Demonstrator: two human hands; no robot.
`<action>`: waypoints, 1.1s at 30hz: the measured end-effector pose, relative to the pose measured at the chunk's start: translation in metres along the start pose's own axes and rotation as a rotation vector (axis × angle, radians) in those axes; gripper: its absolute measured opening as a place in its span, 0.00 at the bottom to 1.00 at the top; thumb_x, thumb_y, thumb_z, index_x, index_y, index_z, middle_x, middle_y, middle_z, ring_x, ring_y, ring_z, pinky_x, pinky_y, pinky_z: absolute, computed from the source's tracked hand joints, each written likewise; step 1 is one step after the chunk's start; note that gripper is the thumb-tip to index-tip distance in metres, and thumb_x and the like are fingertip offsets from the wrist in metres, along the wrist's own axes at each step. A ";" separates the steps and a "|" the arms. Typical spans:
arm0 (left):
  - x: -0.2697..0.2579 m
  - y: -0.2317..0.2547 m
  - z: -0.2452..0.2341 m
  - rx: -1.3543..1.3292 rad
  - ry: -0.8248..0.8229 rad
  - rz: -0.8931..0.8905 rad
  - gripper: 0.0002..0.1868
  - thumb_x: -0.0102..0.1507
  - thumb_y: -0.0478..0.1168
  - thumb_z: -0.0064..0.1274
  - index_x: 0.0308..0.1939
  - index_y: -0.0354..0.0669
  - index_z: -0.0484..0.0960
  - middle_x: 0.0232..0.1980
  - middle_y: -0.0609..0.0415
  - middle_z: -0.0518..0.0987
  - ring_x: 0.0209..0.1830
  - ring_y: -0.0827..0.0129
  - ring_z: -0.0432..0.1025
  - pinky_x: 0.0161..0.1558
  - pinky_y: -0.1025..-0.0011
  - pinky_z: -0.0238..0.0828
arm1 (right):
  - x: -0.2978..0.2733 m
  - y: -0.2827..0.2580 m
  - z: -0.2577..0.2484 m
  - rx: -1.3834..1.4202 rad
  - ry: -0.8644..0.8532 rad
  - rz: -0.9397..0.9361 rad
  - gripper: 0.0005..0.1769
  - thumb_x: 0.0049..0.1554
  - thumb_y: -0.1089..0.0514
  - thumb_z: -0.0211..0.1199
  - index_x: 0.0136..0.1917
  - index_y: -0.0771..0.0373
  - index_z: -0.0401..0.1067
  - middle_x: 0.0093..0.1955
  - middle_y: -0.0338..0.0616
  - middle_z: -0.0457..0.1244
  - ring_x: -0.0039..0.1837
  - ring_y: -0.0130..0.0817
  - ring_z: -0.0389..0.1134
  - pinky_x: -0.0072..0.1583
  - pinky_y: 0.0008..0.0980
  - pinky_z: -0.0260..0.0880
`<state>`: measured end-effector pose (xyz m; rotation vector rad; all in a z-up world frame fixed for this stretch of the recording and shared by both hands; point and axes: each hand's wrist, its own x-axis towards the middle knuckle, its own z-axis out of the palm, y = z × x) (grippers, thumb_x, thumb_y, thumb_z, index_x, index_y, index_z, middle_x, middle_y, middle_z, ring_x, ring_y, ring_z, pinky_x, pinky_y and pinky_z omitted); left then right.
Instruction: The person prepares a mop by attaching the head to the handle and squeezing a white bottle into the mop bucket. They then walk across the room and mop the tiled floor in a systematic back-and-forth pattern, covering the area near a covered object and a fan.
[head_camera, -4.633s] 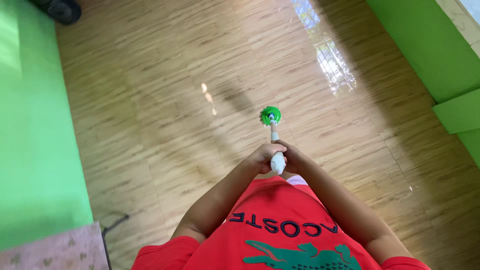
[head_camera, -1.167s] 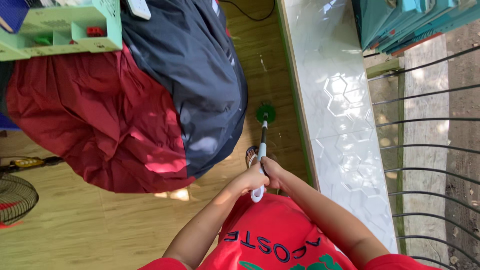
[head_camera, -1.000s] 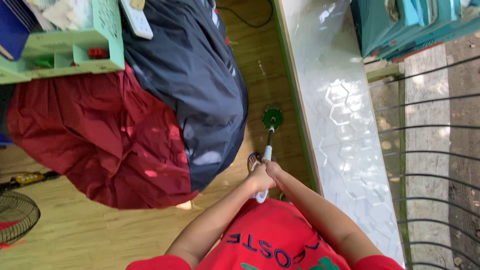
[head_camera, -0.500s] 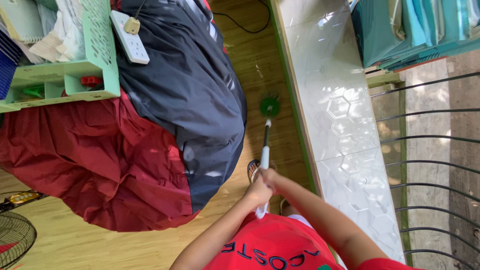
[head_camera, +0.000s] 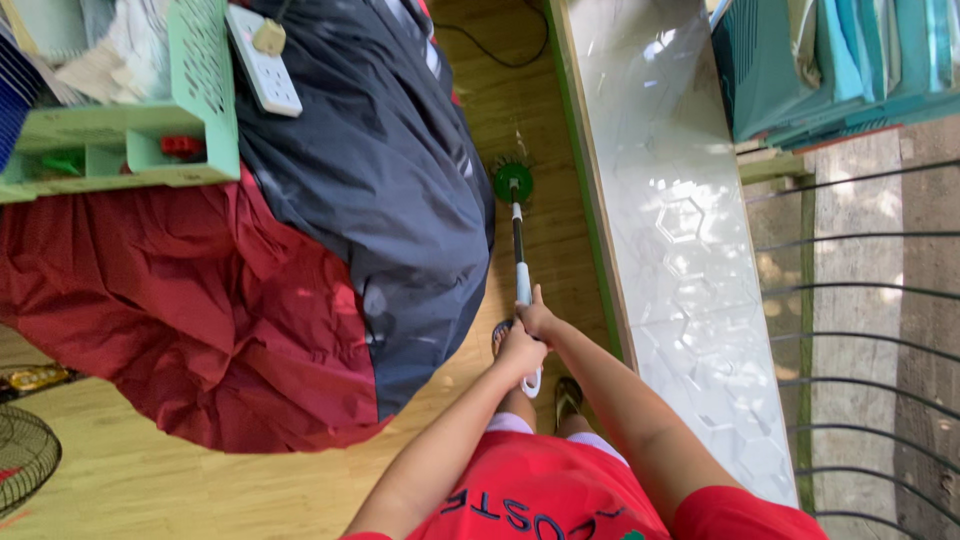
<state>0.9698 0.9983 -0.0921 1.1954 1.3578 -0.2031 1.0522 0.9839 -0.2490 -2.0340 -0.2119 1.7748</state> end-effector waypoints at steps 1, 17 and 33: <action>-0.007 -0.003 0.002 -0.068 -0.063 -0.050 0.34 0.50 0.37 0.50 0.59 0.37 0.56 0.32 0.42 0.76 0.24 0.57 0.71 0.27 0.63 0.68 | -0.009 0.004 -0.001 0.010 0.002 -0.027 0.39 0.55 0.52 0.46 0.71 0.58 0.27 0.49 0.52 0.58 0.45 0.38 0.62 0.46 0.34 0.64; -0.108 -0.056 0.128 -0.128 -0.058 -0.040 0.31 0.48 0.33 0.50 0.56 0.41 0.62 0.29 0.47 0.76 0.21 0.64 0.71 0.24 0.68 0.68 | -0.087 0.162 -0.060 0.056 -0.035 -0.128 0.33 0.56 0.56 0.47 0.70 0.57 0.37 0.53 0.59 0.58 0.47 0.42 0.61 0.47 0.40 0.64; -0.212 -0.187 0.200 -0.206 -0.158 -0.085 0.35 0.44 0.30 0.50 0.56 0.35 0.61 0.32 0.47 0.76 0.27 0.63 0.72 0.28 0.68 0.69 | -0.219 0.281 -0.022 0.286 -0.087 0.160 0.36 0.52 0.60 0.47 0.68 0.48 0.33 0.55 0.63 0.54 0.46 0.48 0.61 0.41 0.44 0.64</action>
